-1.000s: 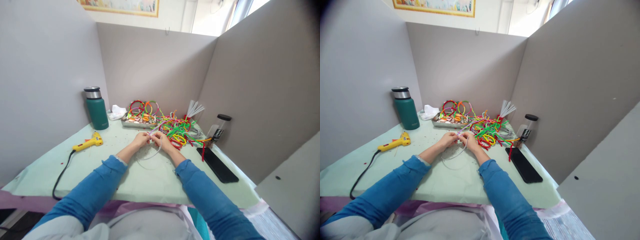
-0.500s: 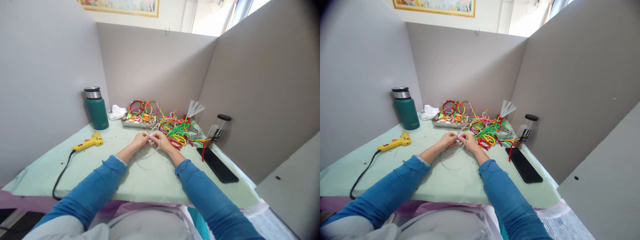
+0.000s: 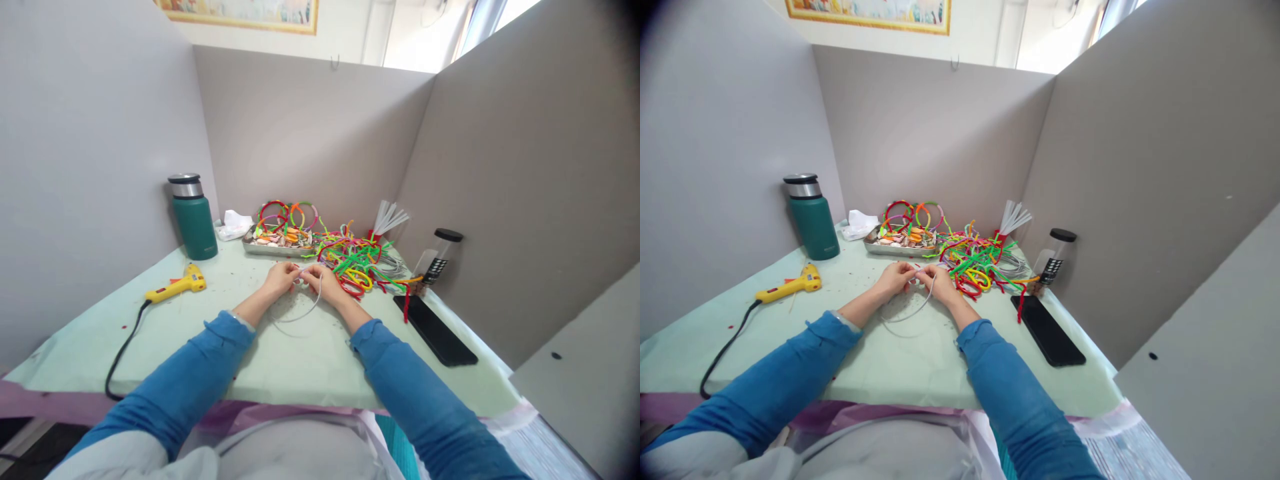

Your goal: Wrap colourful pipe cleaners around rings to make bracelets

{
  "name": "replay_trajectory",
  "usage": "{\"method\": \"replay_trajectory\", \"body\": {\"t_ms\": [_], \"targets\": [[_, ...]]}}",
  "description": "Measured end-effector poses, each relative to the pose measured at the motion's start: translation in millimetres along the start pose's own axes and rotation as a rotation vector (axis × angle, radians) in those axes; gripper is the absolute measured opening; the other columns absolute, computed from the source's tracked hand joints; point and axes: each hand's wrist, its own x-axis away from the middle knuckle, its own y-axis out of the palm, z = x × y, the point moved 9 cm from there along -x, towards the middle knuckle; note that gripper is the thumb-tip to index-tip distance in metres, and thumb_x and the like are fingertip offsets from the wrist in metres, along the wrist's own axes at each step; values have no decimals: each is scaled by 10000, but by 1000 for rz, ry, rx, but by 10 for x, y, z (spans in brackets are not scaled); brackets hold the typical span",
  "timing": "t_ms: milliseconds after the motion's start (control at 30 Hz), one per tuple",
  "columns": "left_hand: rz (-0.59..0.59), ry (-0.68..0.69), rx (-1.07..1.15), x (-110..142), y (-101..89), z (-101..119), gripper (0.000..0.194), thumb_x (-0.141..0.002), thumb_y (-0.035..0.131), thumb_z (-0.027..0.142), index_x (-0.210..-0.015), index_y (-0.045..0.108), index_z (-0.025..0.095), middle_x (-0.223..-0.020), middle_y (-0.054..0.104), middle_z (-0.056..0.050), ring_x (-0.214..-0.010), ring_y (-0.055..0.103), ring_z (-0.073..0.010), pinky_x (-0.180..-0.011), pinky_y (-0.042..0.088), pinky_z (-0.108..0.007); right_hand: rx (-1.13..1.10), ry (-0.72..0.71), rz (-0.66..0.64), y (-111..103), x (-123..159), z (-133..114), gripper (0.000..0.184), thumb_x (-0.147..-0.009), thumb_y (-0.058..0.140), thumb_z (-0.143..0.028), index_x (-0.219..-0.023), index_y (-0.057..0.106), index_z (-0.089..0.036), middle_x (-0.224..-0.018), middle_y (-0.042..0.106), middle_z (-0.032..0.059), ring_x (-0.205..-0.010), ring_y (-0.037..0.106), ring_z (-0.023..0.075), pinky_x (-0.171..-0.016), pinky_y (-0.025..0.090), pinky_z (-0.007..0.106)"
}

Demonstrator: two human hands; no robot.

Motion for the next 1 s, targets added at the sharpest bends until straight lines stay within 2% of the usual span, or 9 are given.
{"method": "replay_trajectory", "body": {"t_ms": [233,467,600,833,1000], "targets": [[-7,36,-100,5,-16,51,273,-803,470,329,-799,651,124,-458,551,11,-413,447,-85,-444,311,-189,-6,10,14,-22,-22,32,327,-702,600,-488,-711,548,-165,-523,517,-38,-408,427,80,-407,330,206],[-20,79,-127,-58,28,17,277,-764,494,301,-851,690,126,-487,573,0,-434,459,-98,-478,338,-204,10,-12,43,-70,-53,76,337,-715,586,-496,-720,553,-161,-549,532,-30,-403,438,76,-395,331,199],[-25,156,-200,-35,39,99,298,-752,531,306,-917,703,127,-517,582,3,-502,518,-116,-553,385,-216,13,-13,49,-82,-57,82,333,-717,588,-490,-695,540,-161,-518,509,-38,-400,432,74,-398,332,195],[-7,189,-265,-5,11,154,289,-768,530,309,-894,724,135,-518,579,7,-559,527,-123,-607,400,-216,35,-15,65,-96,-43,68,354,-741,555,-513,-707,553,-161,-526,527,-26,-401,451,84,-399,339,208],[-2,242,-301,30,6,239,278,-774,533,319,-859,732,145,-607,623,-7,-647,556,-135,-655,413,-215,61,-29,49,-86,-34,32,360,-747,549,-514,-684,554,-159,-494,512,-33,-400,443,82,-411,338,204]]}}
